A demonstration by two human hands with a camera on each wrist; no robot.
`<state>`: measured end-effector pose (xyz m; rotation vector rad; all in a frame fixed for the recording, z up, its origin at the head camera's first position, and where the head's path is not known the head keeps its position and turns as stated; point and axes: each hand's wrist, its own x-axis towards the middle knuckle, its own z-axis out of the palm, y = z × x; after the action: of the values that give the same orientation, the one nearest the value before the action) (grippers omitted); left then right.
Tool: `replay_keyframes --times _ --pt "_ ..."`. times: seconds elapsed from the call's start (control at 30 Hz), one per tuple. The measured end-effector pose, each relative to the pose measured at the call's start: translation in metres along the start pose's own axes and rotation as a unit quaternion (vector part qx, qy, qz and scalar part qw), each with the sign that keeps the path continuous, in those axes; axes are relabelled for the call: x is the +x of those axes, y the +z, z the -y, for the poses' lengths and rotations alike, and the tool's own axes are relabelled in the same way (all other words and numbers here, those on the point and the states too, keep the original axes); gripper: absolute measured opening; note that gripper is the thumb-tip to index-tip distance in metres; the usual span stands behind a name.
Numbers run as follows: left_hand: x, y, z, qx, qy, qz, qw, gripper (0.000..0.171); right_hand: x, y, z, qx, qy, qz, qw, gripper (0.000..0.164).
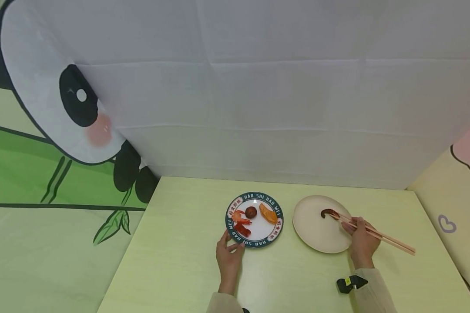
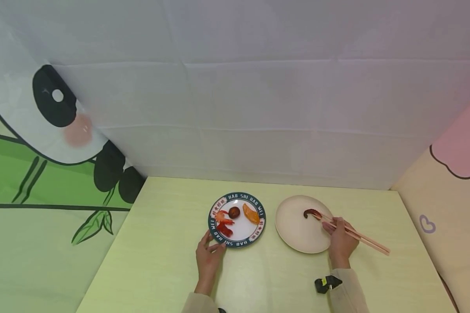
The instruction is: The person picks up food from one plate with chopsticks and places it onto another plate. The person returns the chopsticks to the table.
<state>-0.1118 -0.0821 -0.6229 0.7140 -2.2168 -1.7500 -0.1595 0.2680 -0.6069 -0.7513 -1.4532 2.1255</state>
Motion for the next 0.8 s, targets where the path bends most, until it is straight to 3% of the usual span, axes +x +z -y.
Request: replay_keyframes --times 0.8 --pt "-0.0007 -0.0009 0.0005 -0.005 -0.006 0.002 1.0 0.068 -0.0028 -0.0047 0.0098 0.04 0.012 -0.008 0.999 0.028"
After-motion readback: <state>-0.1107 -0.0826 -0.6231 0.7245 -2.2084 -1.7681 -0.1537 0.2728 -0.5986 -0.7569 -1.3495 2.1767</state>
